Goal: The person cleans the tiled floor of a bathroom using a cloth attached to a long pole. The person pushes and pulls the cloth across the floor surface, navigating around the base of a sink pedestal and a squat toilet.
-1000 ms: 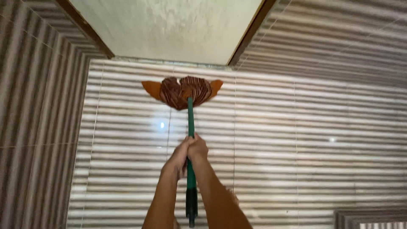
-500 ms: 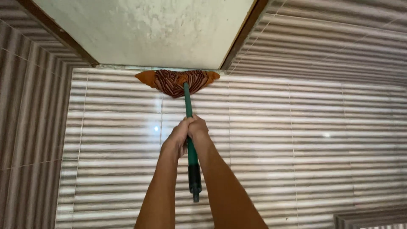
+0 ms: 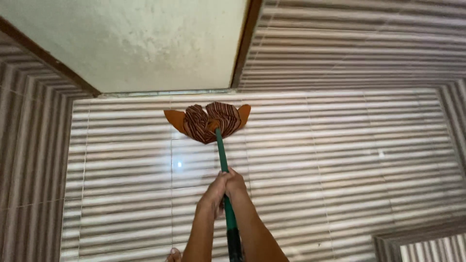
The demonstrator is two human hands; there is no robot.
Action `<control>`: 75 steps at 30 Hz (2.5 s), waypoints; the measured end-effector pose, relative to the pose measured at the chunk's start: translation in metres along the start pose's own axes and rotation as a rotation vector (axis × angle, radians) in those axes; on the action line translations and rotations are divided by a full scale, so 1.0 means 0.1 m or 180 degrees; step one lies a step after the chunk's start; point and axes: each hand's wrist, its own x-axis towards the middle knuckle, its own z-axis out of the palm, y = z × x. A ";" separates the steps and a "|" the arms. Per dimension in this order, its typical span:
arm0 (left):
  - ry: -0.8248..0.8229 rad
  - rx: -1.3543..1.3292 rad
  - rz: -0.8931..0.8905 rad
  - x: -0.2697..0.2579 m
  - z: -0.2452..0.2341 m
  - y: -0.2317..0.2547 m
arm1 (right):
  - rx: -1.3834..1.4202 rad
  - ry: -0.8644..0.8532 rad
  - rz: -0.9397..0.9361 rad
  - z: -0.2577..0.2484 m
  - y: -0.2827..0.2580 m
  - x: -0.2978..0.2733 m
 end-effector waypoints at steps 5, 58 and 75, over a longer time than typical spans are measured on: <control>-0.0148 0.0349 0.0245 0.10 0.40 -0.29 | 0.0592 0.0158 0.0053 -0.54 0.18 -0.04; -0.0337 0.1444 0.0263 0.79 1.85 -0.03 | 0.2312 0.0749 0.0229 -1.80 -0.59 0.11; -0.0377 0.2058 0.0219 1.29 2.70 1.04 | 0.2439 0.0800 0.0137 -2.11 -1.76 0.48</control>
